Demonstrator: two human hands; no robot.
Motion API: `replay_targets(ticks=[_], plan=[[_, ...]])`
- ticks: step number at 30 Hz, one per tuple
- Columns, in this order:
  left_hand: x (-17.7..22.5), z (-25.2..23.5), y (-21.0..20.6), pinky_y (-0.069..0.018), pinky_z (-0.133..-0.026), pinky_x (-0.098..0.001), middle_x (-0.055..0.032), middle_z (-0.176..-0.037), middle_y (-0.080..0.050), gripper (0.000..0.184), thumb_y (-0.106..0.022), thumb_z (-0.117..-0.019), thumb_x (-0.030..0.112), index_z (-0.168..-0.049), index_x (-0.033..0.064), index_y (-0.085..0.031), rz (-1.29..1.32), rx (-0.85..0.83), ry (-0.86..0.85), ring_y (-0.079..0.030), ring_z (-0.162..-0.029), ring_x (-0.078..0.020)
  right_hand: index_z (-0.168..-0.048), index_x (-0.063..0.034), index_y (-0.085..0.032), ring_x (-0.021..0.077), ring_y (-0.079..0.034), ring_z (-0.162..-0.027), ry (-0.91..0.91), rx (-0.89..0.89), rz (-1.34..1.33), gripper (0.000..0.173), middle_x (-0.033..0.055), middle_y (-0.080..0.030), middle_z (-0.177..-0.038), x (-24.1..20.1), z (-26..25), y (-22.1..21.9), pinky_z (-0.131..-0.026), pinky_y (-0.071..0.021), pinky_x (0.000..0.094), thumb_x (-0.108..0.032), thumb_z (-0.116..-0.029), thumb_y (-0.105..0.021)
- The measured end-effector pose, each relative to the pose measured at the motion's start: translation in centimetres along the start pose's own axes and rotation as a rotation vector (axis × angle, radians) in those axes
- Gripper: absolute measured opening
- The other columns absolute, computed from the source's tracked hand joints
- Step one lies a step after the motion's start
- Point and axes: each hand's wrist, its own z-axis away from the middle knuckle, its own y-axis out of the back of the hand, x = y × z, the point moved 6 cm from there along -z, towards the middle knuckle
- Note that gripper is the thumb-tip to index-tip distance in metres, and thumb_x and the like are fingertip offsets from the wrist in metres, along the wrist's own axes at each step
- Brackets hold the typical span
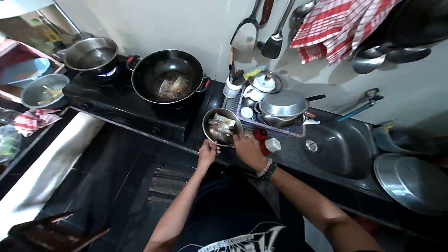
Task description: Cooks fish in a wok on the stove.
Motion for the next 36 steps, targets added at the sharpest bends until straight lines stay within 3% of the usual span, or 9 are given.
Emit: replay_targets(ticks=[6, 12, 17, 24, 29, 32, 36], plan=[[-0.1, 0.0, 0.1, -0.0641, -0.075, -0.0327, -0.0091, -0.096, -0.074, 0.025, -0.052, -0.1093, 0.023, -0.119, 0.0003, -0.056, -0.002, 0.008, 0.010, -0.075, -0.080, -0.0155, -0.137, -0.0094, -0.061, 0.0442, -0.062, -0.120, -0.050, -0.123, -0.190, 0.041, 0.0225, -0.065, -0.129, 3.0, -0.4, 1.3, -0.096, -0.0488, 0.0648, -0.032, -0.1030, -0.057], [-0.3, 0.1, 0.3, -0.0637, -0.076, -0.0350, -0.0104, -0.097, -0.074, 0.027, -0.052, -0.1093, 0.024, -0.120, -0.0001, -0.056, -0.016, 0.017, 0.008, -0.075, -0.082, -0.0173, -0.139, -0.0060, -0.058, 0.0454, -0.066, -0.107, -0.100, 0.067, -0.182, 0.044, 0.0246, -0.064, -0.126, 4.1, -0.8, 3.7, -0.086, -0.0516, 0.0635, -0.029, -0.1018, -0.061], [-0.5, 0.1, 0.4, -0.0637, -0.076, -0.0338, -0.0098, -0.096, -0.074, 0.025, -0.052, -0.1090, 0.023, -0.119, 0.0001, -0.056, -0.021, 0.025, 0.014, -0.075, -0.081, -0.0165, -0.132, -0.0041, -0.063, 0.0459, -0.068, -0.099, -0.102, 0.194, -0.170, 0.039, 0.0252, -0.067, -0.117, 4.8, -2.2, 4.7, -0.081, -0.0538, 0.0630, -0.026, -0.1000, -0.065], [-0.6, 0.1, 0.4, -0.0642, -0.075, -0.0337, -0.0096, -0.095, -0.074, 0.025, -0.053, -0.1089, 0.023, -0.117, -0.0001, -0.056, -0.004, 0.033, 0.006, -0.075, -0.081, -0.0164, -0.127, -0.0092, -0.067, 0.0425, -0.067, -0.106, -0.076, 0.098, -0.231, 0.036, 0.0206, -0.071, -0.113, 5.4, -4.9, 2.9, -0.086, -0.0517, 0.0649, -0.031, -0.0975, -0.068], [-1.0, 0.1, 0.6, -0.0641, -0.075, -0.0328, -0.0094, -0.094, -0.073, 0.024, -0.053, -0.1088, 0.021, -0.117, -0.0006, -0.056, 0.023, 0.040, 0.015, -0.075, -0.081, -0.0159, -0.138, -0.0092, -0.059, 0.0452, -0.067, -0.105, -0.080, 0.107, -0.195, 0.040, 0.0231, -0.065, -0.126, 3.9, -1.4, 1.7, -0.084, -0.0533, 0.0632, -0.024, -0.1013, -0.060], [-1.0, 0.1, 0.7, -0.0642, -0.075, -0.0334, -0.0110, -0.095, -0.073, 0.024, -0.052, -0.1091, 0.021, -0.118, -0.0013, -0.055, 0.049, 0.043, 0.013, -0.075, -0.081, -0.0168, -0.147, -0.0149, -0.054, 0.0438, -0.066, -0.111, -0.087, 0.075, -0.215, 0.045, 0.0201, -0.061, -0.136, 3.8, 0.7, 1.0, -0.087, -0.0526, 0.0625, -0.024, -0.1023, -0.058], [-1.1, 0.1, 0.8, -0.0642, -0.075, -0.0332, -0.0109, -0.095, -0.073, 0.024, -0.052, -0.1091, 0.020, -0.118, -0.0020, -0.055, 0.052, 0.048, 0.019, -0.075, -0.081, -0.0168, -0.143, -0.0159, -0.058, 0.0423, -0.066, -0.111, -0.074, 0.054, -0.269, 0.043, 0.0179, -0.063, -0.136, 4.7, 1.6, 1.5, -0.089, -0.0518, 0.0636, -0.029, -0.1023, -0.060]])
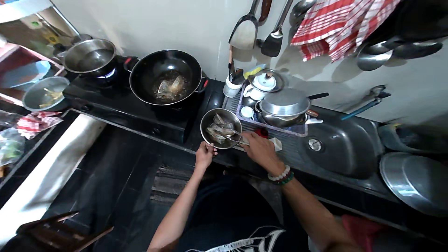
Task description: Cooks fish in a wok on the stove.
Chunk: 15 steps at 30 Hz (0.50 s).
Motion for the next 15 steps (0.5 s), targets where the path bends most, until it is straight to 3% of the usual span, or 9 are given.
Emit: replay_targets(ticks=[3, 9, 15], plan=[[0.0, -0.1, 0.0, -0.0640, -0.076, -0.0342, -0.0112, -0.096, -0.073, 0.025, -0.052, -0.1092, 0.020, -0.119, -0.0022, -0.055, -0.007, -0.001, -0.004, -0.075, -0.082, -0.0175, -0.142, -0.0175, -0.059, 0.0423, -0.065, -0.112, -0.003, 0.003, -0.062, 0.043, 0.0178, -0.065, -0.131, 0.7, -0.8, 1.2, -0.092, -0.0495, 0.0661, -0.032, -0.1020, -0.061], [0.1, -0.2, 0.0, -0.0643, -0.076, -0.0342, -0.0107, -0.096, -0.073, 0.023, -0.051, -0.1091, 0.019, -0.118, -0.0008, -0.055, -0.020, 0.014, 0.005, -0.075, -0.082, -0.0174, -0.133, -0.0107, -0.065, 0.0442, -0.068, -0.100, 0.002, 0.151, 0.005, 0.039, 0.0217, -0.069, -0.117, 1.1, -4.1, 2.7, -0.080, -0.0529, 0.0655, -0.026, -0.0975, -0.069], [0.1, -0.5, 0.1, -0.0643, -0.077, -0.0347, -0.0113, -0.097, -0.073, 0.023, -0.052, -0.1089, 0.019, -0.119, -0.0009, -0.055, -0.052, 0.020, 0.017, -0.075, -0.083, -0.0173, -0.125, -0.0130, -0.070, 0.0449, -0.067, -0.102, 0.019, 0.090, -0.016, 0.037, 0.0214, -0.071, -0.111, 1.9, -8.1, 2.1, -0.079, -0.0510, 0.0674, -0.031, -0.0927, -0.075]])
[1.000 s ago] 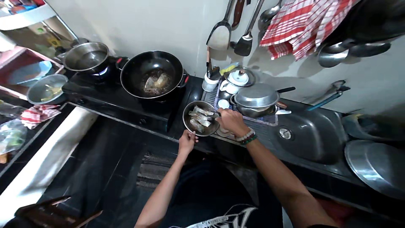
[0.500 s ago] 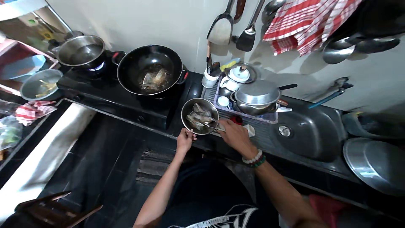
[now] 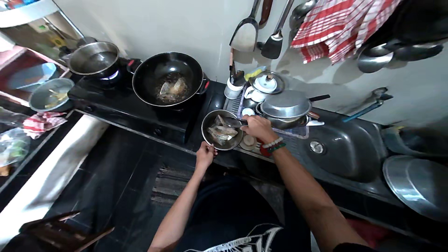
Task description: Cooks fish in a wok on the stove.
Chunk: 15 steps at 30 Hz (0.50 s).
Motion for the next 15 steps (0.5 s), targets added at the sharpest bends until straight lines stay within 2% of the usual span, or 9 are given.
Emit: replay_targets(ticks=[4, 7, 12, 15], plan=[[0.0, -0.4, 0.2, -0.0642, -0.077, -0.0343, -0.0114, -0.096, -0.072, 0.022, -0.053, -0.1084, 0.019, -0.118, -0.0010, -0.056, 0.015, 0.004, 0.004, -0.075, -0.083, -0.0172, -0.121, -0.0158, -0.072, 0.0456, -0.068, -0.098, 0.009, -0.086, -0.111, 0.033, 0.0216, -0.072, -0.104, -0.2, -1.3, -0.9, -0.077, -0.0510, 0.0687, -0.035, -0.0937, -0.074], [-0.1, -0.4, 0.0, -0.0641, -0.077, -0.0345, -0.0116, -0.096, -0.072, 0.022, -0.053, -0.1085, 0.019, -0.118, -0.0009, -0.056, 0.028, 0.006, 0.000, -0.075, -0.083, -0.0174, -0.120, -0.0175, -0.073, 0.0452, -0.067, -0.099, 0.026, -0.092, -0.135, 0.032, 0.0204, -0.072, -0.105, -0.3, -2.0, -1.2, -0.078, -0.0507, 0.0687, -0.035, -0.0934, -0.075], [0.1, -0.3, 0.2, -0.0640, -0.076, -0.0346, -0.0108, -0.096, -0.072, 0.022, -0.053, -0.1085, 0.019, -0.117, 0.0001, -0.056, 0.033, 0.014, -0.006, -0.075, -0.082, -0.0173, -0.127, -0.0230, -0.070, 0.0399, -0.066, -0.111, 0.035, -0.179, -0.036, 0.033, 0.0151, -0.072, -0.115, 1.0, -2.6, -1.0, -0.092, -0.0489, 0.0668, -0.035, -0.0963, -0.071], [0.1, -0.4, 0.2, -0.0640, -0.076, -0.0345, -0.0103, -0.096, -0.073, 0.022, -0.053, -0.1085, 0.020, -0.118, 0.0004, -0.056, 0.018, 0.018, -0.004, -0.075, -0.082, -0.0171, -0.128, -0.0227, -0.070, 0.0397, -0.066, -0.111, 0.009, -0.172, -0.016, 0.033, 0.0153, -0.073, -0.115, 1.3, -1.3, -0.2, -0.091, -0.0489, 0.0664, -0.034, -0.0965, -0.071]])
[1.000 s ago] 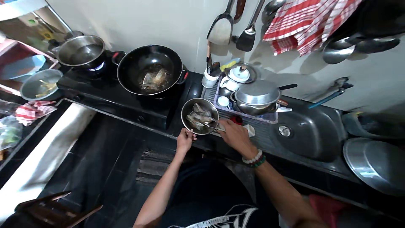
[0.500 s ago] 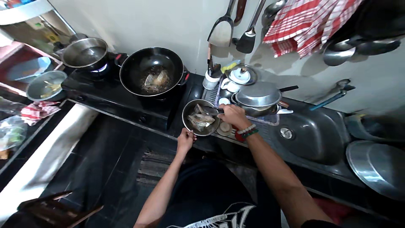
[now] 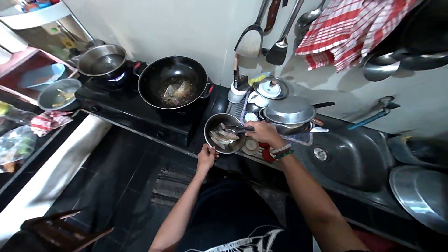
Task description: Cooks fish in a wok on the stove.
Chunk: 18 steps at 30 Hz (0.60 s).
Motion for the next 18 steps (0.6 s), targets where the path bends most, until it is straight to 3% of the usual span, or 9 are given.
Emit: replay_targets(ticks=[6, 11, 14, 18], plan=[[0.1, -0.2, 0.2, -0.0642, -0.078, -0.0369, -0.0128, -0.099, -0.072, 0.025, -0.052, -0.1086, 0.019, -0.121, -0.0017, -0.056, -0.014, 0.001, -0.014, -0.075, -0.084, -0.0192, -0.128, -0.0160, -0.069, 0.0420, -0.066, -0.111, -0.048, 0.032, 0.023, 0.039, 0.0186, -0.072, -0.115, -0.3, -0.7, -0.3, -0.091, -0.0491, 0.0669, -0.034, -0.0946, -0.072], [0.0, -0.5, 0.5, -0.0644, -0.078, -0.0361, -0.0125, -0.097, -0.072, 0.022, -0.052, -0.1081, 0.018, -0.119, -0.0010, -0.056, -0.040, -0.012, -0.017, -0.075, -0.083, -0.0183, -0.116, -0.0130, -0.074, 0.0427, -0.067, -0.105, -0.071, -0.051, 0.063, 0.035, 0.0199, -0.072, -0.107, -1.2, -2.5, 0.4, -0.085, -0.0502, 0.0674, -0.038, -0.0910, -0.076], [0.2, -0.8, 0.7, -0.0644, -0.078, -0.0358, -0.0130, -0.098, -0.071, 0.021, -0.052, -0.1080, 0.016, -0.119, -0.0013, -0.056, -0.031, -0.012, -0.003, -0.075, -0.083, -0.0181, -0.108, -0.0082, -0.075, 0.0441, -0.065, -0.108, 0.018, -0.181, 0.049, 0.033, 0.0221, -0.070, -0.110, -1.5, -5.1, -0.9, -0.088, -0.0480, 0.0691, -0.038, -0.0941, -0.073], [0.5, -0.6, 0.6, -0.0659, -0.074, -0.0348, -0.0146, -0.097, -0.072, 0.021, -0.050, -0.1091, 0.015, -0.120, -0.0024, -0.055, 0.097, -0.008, 0.043, -0.076, -0.079, -0.0198, -0.107, -0.0114, -0.077, 0.0418, -0.067, -0.104, 0.088, -0.166, -0.017, 0.027, 0.0197, -0.072, -0.107, -1.8, -6.3, -2.2, -0.086, -0.0499, 0.0675, -0.035, -0.0936, -0.074]])
